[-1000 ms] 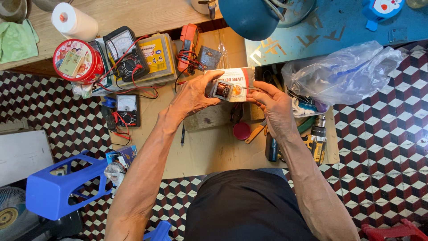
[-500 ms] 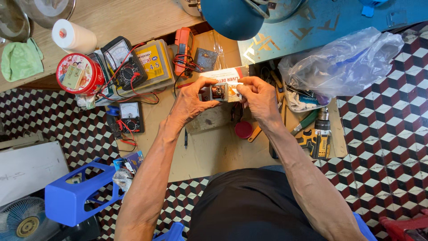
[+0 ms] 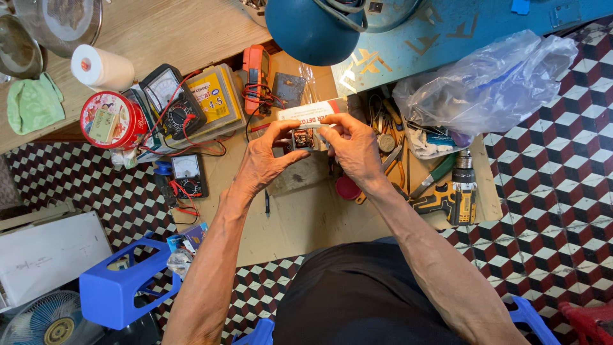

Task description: The person assembles a small electronic component, likely a motor or transformer, by hand. They repeatedly insert and adjust small metal laminations into the copper coil assembly, checking fit and alignment throughout the process.

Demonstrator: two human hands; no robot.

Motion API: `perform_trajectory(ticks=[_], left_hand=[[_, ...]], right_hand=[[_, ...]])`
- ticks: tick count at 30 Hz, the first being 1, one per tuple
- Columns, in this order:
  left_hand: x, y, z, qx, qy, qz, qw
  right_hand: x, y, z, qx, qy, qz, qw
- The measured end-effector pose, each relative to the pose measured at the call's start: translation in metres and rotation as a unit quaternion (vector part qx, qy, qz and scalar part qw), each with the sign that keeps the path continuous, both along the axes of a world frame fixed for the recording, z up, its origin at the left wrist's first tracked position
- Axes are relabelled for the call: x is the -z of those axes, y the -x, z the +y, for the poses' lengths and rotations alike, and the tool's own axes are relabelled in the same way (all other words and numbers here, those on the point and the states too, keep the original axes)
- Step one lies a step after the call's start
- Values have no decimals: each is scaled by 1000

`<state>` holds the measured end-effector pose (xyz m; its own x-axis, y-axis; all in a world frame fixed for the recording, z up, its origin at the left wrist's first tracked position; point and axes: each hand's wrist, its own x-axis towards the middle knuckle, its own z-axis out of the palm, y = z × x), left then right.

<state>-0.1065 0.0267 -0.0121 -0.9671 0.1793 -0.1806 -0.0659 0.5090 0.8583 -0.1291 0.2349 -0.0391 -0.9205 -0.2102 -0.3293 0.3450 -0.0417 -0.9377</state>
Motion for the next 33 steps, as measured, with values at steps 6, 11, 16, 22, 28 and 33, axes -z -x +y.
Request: perform_trajectory(ticks=[6, 11, 16, 22, 28, 33], left_hand=[[-2, 2, 4, -9, 3, -20, 1000], [-3, 2, 7, -13, -1, -16, 1000], [-2, 1, 7, -16, 23, -18, 999], [-4, 1, 6, 8, 67, 9, 998], [-10, 1, 7, 31, 70, 40, 996], [-15, 1, 7, 30, 64, 15, 997]], right_hand=[[-5, -5, 5, -5, -49, 67, 997], [-3, -4, 6, -16, -46, 80, 996], [1, 0, 9, -33, -34, 76, 996], [-2, 4, 10, -58, -91, 118, 987], [-8, 5, 8, -39, -85, 177, 980], [-6, 0, 13, -30, 14, -24, 999]])
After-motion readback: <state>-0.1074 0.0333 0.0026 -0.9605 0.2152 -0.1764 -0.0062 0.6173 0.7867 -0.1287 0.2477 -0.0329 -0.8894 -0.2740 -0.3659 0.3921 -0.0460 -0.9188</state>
